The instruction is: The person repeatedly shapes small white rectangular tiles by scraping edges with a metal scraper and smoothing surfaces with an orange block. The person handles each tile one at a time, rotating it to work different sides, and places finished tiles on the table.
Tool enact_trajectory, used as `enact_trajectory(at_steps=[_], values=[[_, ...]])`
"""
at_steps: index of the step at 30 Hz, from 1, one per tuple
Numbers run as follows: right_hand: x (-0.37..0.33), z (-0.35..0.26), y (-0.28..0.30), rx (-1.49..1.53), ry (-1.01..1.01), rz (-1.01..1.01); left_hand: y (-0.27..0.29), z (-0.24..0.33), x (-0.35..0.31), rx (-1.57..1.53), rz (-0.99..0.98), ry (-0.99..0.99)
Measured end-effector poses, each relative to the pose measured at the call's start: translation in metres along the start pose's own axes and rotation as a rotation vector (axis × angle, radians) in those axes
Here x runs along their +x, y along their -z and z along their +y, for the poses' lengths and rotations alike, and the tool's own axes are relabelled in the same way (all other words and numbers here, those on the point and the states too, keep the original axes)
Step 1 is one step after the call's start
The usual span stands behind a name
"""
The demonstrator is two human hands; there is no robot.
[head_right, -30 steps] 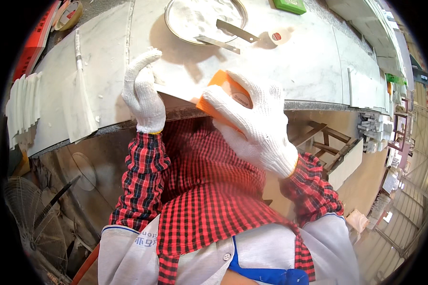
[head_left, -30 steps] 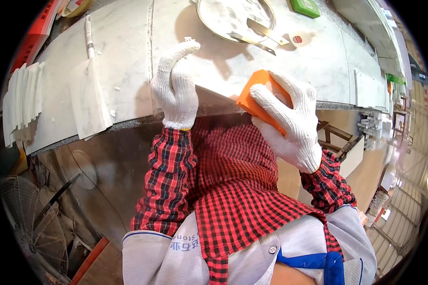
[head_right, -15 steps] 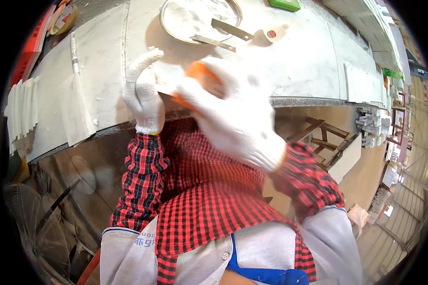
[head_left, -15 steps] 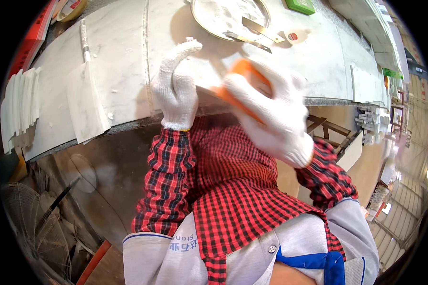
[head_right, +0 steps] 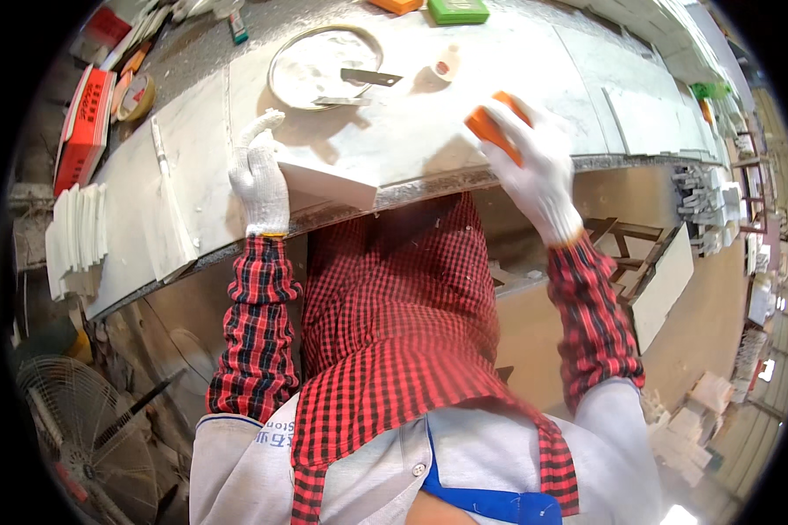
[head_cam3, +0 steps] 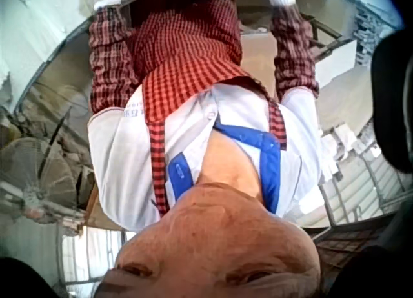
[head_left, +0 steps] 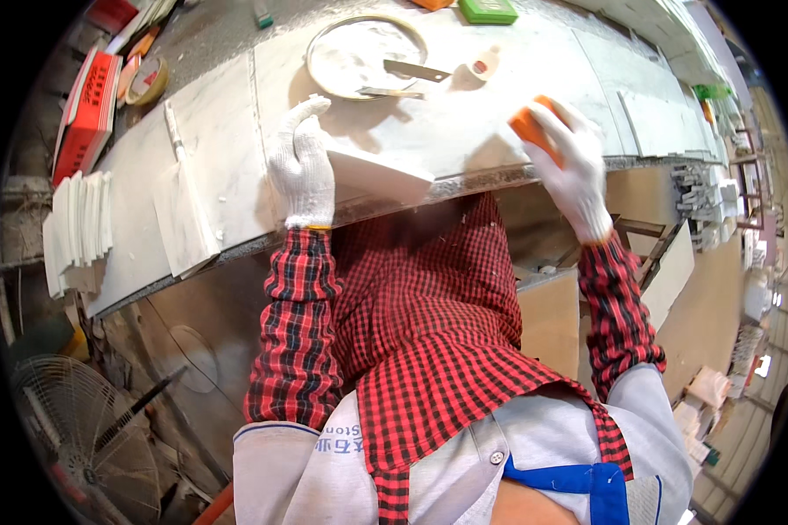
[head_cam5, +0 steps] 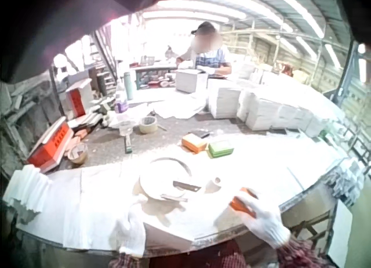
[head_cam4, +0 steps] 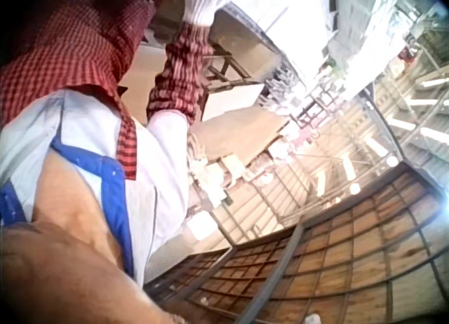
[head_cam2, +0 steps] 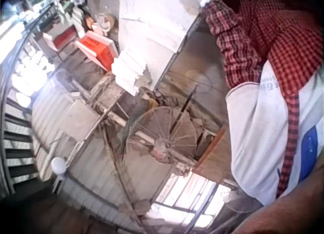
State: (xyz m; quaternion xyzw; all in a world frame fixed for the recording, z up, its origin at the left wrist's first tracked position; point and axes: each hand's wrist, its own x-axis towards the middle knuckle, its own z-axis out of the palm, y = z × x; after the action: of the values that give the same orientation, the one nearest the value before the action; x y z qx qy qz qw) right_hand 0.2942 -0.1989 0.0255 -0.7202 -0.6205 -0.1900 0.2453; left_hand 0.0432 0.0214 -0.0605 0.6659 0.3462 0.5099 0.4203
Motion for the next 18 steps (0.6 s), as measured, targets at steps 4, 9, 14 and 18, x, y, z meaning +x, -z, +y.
enact_trajectory(at_steps=[4, 9, 14, 18], values=[[0.002, 0.01, -0.032, -0.415, -0.07, -0.057, -0.005, 0.037, 0.007, 0.242, -0.067, 0.153], [0.004, -0.075, -0.024, 0.531, -0.159, -0.014, -0.008, 0.062, 0.012, 0.515, -0.258, 0.124], [-0.053, -0.112, -0.027, 1.479, -0.784, -0.342, -0.041, 0.11, 0.008, 0.597, -0.477, 0.052], [-0.077, -0.113, -0.014, 1.784, -0.985, -0.112, -0.042, 0.105, -0.011, 0.177, -0.446, 0.148]])
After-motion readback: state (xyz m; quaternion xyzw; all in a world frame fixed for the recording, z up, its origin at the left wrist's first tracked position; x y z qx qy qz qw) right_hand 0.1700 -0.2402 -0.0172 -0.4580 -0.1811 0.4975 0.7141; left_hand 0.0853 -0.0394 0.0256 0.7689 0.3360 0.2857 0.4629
